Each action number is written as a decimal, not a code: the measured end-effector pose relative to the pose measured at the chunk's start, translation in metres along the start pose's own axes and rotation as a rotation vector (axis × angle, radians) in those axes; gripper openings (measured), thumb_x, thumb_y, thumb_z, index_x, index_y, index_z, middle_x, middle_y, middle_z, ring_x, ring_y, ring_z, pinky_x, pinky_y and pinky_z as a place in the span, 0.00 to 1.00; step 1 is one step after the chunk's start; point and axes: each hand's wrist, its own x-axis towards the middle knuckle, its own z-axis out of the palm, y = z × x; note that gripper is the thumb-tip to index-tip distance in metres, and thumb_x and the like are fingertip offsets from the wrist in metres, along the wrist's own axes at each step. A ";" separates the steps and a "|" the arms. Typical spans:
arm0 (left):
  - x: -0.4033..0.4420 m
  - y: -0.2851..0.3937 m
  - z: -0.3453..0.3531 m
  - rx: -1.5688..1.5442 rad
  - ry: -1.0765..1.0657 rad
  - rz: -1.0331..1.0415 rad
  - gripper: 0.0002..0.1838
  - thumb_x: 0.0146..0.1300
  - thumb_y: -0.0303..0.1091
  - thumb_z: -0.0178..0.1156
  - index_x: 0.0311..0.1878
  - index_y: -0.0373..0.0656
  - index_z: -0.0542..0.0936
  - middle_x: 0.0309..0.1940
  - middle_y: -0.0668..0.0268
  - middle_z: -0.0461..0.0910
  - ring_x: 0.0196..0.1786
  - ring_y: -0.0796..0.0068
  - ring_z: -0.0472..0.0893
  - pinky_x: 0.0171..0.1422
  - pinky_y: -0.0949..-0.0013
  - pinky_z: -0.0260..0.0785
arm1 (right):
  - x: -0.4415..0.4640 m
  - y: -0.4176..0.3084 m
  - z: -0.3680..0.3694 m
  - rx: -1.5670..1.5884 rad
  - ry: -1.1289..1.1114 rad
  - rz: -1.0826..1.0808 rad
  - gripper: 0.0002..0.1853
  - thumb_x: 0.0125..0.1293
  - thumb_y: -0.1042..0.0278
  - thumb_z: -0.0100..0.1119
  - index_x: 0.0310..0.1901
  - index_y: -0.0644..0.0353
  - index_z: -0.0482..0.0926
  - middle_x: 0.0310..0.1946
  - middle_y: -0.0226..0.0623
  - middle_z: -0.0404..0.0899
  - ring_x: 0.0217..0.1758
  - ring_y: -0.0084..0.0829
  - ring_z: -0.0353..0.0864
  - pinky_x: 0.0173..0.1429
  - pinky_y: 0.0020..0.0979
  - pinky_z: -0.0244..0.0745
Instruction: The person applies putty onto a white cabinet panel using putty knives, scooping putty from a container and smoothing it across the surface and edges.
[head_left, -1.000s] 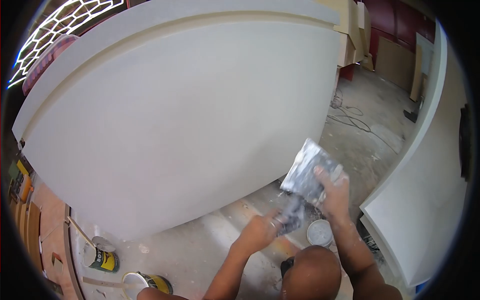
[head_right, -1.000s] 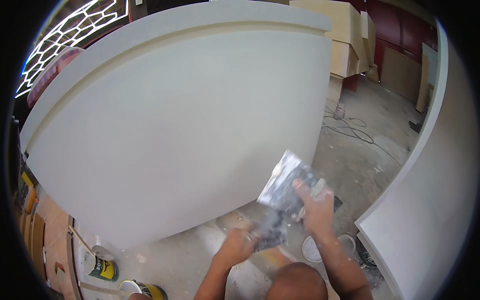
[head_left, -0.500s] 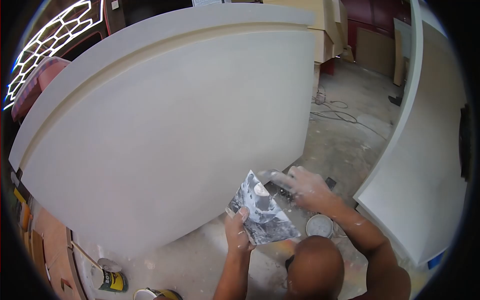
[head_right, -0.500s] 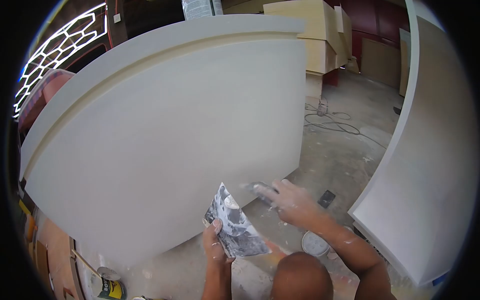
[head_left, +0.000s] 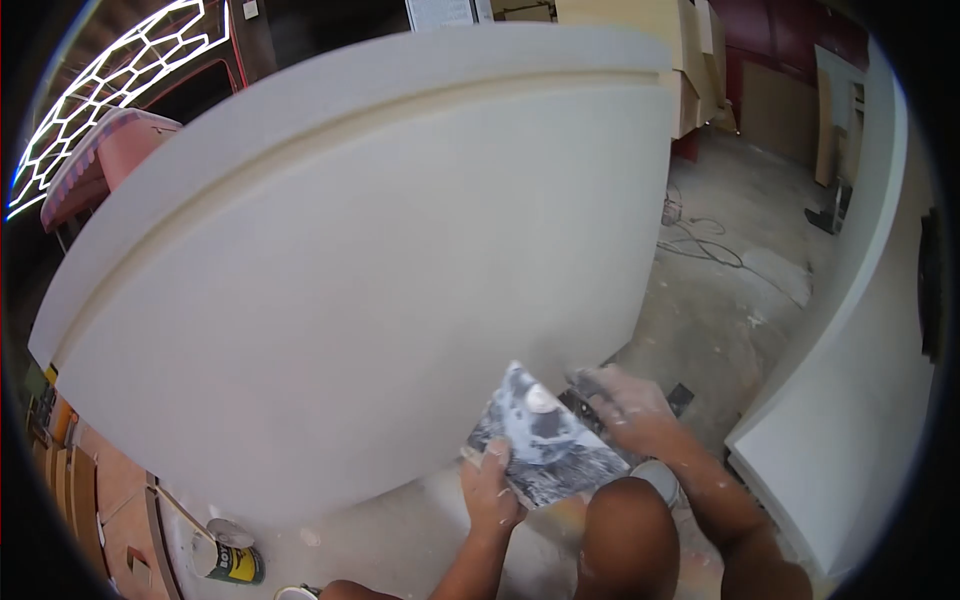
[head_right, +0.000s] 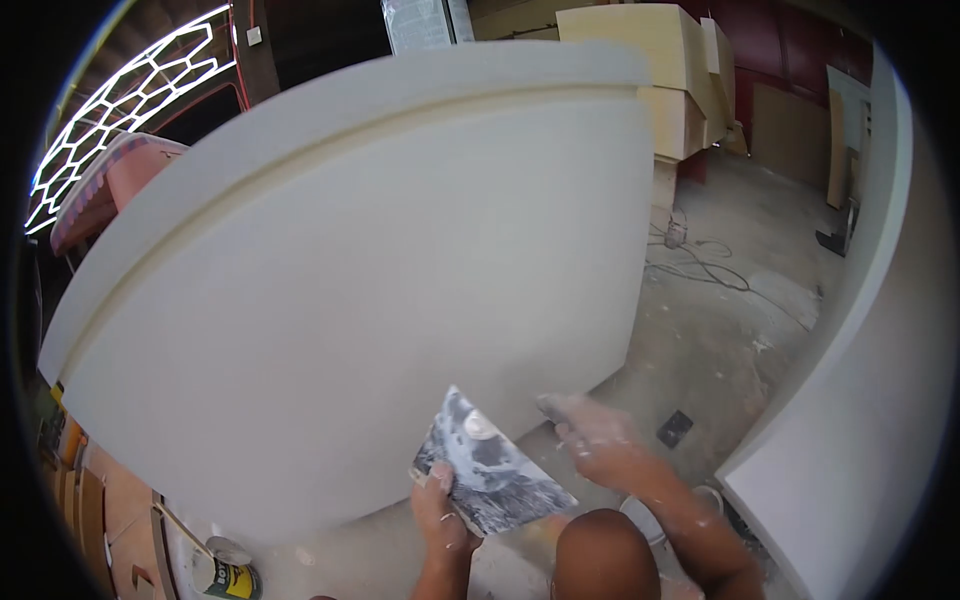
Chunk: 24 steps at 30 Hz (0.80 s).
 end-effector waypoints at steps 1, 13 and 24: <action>0.011 -0.001 -0.001 -0.012 0.102 -0.010 0.22 0.70 0.38 0.57 0.59 0.31 0.72 0.48 0.57 0.80 0.50 0.63 0.82 0.55 0.60 0.76 | -0.002 0.010 -0.006 0.276 0.194 0.332 0.20 0.66 0.68 0.60 0.59 0.60 0.73 0.40 0.39 0.80 0.43 0.41 0.82 0.43 0.37 0.78; -0.012 0.036 0.018 0.002 0.424 -0.048 0.32 0.71 0.55 0.53 0.68 0.42 0.66 0.59 0.59 0.75 0.59 0.58 0.78 0.63 0.53 0.72 | 0.117 0.054 -0.183 1.844 1.216 0.222 0.08 0.69 0.67 0.60 0.47 0.59 0.78 0.33 0.32 0.81 0.32 0.27 0.81 0.35 0.29 0.74; -0.060 0.024 0.004 0.115 0.568 0.010 0.29 0.74 0.47 0.50 0.66 0.31 0.67 0.59 0.52 0.75 0.59 0.56 0.79 0.64 0.53 0.73 | 0.167 0.095 -0.220 1.601 1.124 0.154 0.08 0.70 0.70 0.55 0.44 0.67 0.77 0.34 0.39 0.82 0.27 0.32 0.81 0.32 0.31 0.75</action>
